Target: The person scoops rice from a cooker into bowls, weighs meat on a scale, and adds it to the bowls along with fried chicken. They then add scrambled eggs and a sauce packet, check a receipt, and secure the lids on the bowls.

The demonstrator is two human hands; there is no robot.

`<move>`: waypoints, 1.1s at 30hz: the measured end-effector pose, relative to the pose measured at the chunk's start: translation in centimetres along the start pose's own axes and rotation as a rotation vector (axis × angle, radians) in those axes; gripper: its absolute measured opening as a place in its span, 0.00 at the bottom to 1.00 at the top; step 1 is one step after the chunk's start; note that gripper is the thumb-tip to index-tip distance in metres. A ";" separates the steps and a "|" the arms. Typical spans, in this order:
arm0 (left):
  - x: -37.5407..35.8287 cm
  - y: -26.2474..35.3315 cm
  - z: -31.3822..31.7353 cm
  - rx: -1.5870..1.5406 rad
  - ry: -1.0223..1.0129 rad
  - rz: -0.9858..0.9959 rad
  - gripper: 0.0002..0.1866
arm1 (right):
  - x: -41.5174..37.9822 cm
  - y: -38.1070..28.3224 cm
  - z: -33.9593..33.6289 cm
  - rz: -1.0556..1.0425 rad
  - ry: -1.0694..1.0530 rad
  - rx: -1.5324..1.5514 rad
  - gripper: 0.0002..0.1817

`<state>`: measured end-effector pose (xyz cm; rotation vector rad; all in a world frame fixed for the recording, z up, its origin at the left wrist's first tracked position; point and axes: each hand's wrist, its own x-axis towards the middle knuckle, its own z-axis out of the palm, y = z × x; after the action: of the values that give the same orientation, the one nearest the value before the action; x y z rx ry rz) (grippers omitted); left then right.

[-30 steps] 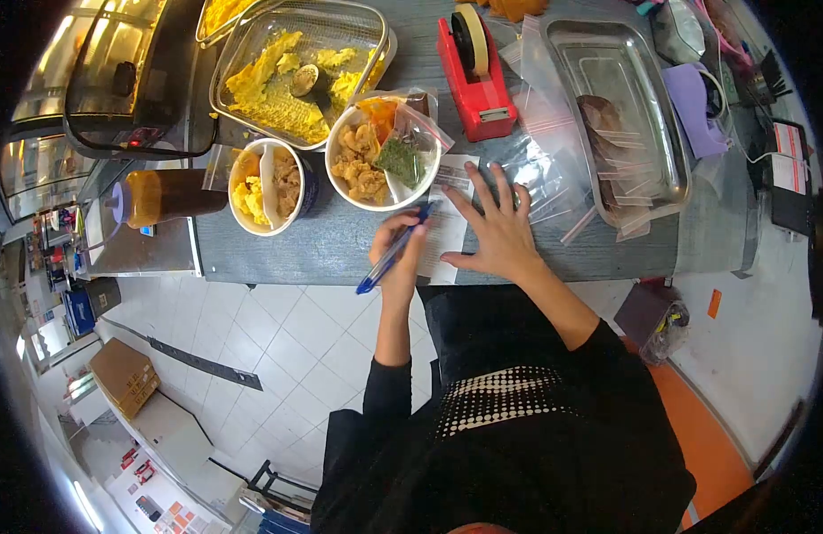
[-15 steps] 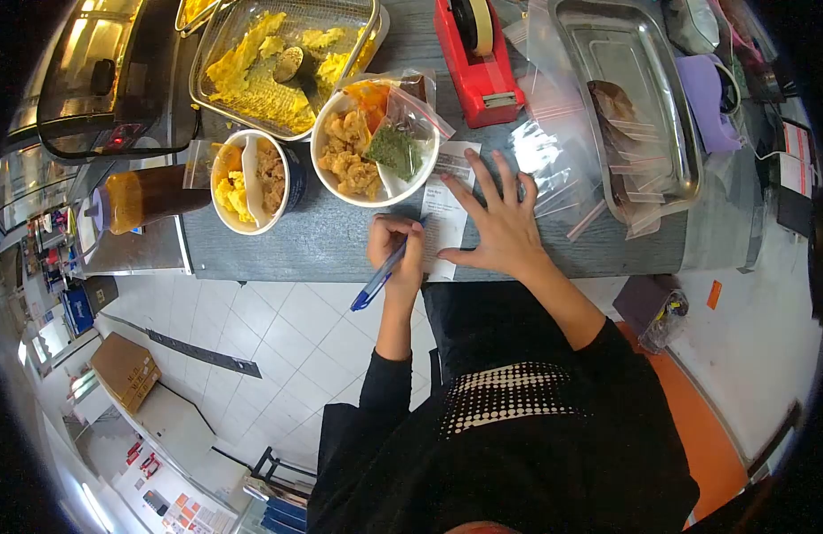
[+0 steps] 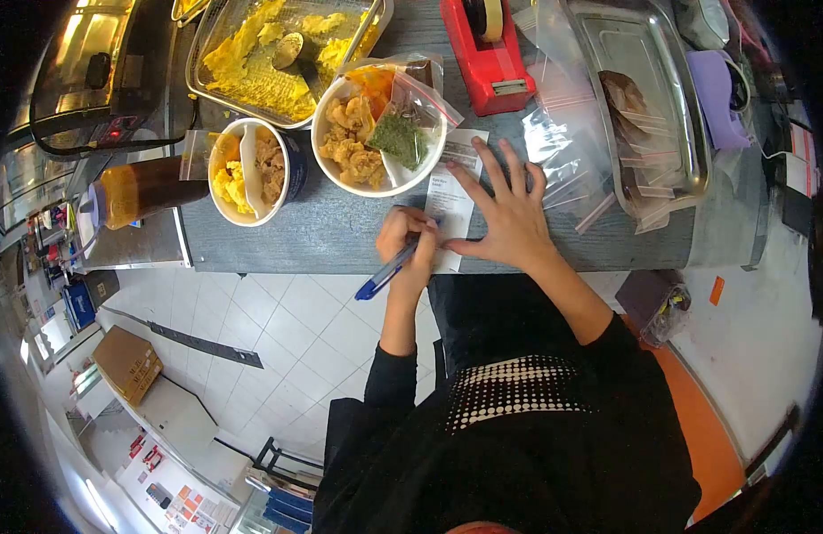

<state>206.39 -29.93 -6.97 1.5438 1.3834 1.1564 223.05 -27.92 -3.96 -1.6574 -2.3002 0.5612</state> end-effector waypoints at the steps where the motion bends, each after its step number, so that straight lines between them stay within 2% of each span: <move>1: 0.0 0.0 0.2 0.015 0.072 0.014 0.08 | 0.0 0.0 0.0 -0.001 -0.001 0.001 0.49; 3: 0.1 -0.1 0.7 0.044 0.214 0.041 0.08 | 0.0 0.1 0.0 -0.006 0.012 0.004 0.49; 6: -0.2 0.0 0.2 -0.009 0.053 0.025 0.07 | 0.0 0.1 0.0 -0.008 0.017 0.000 0.49; 9: -0.7 -0.2 0.3 -0.224 0.221 -0.096 0.08 | -0.1 0.1 0.2 -0.009 0.027 0.006 0.49; 12: -0.8 0.0 0.6 -0.278 0.299 -0.117 0.08 | -0.1 0.1 0.3 -0.012 0.040 0.005 0.49; 18: -1.0 -0.8 0.4 -0.136 0.230 0.018 0.07 | -0.1 0.1 0.3 -0.023 0.041 -0.035 0.51; 21: -1.0 -0.5 0.6 -0.190 0.279 -0.062 0.07 | -0.1 0.1 0.3 -0.030 0.043 -0.045 0.52; 24: -0.8 0.6 0.4 -0.413 0.317 -0.248 0.06 | -0.1 0.1 0.1 -0.029 0.038 -0.016 0.52; 27: -0.4 0.8 0.0 -0.470 0.295 -0.270 0.05 | -0.1 0.1 0.2 -0.034 0.045 -0.034 0.53; 30: -0.8 0.1 -0.1 -0.357 0.173 -0.162 0.06 | -0.1 0.1 0.2 -0.029 0.031 -0.035 0.53; 33: -0.5 -0.1 0.5 -0.180 0.206 -0.122 0.05 | -0.1 0.1 0.2 -0.027 0.022 -0.032 0.53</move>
<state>206.85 -30.39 -7.35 1.2245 1.4416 1.3535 223.06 -28.05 -4.15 -1.6365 -2.3240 0.5003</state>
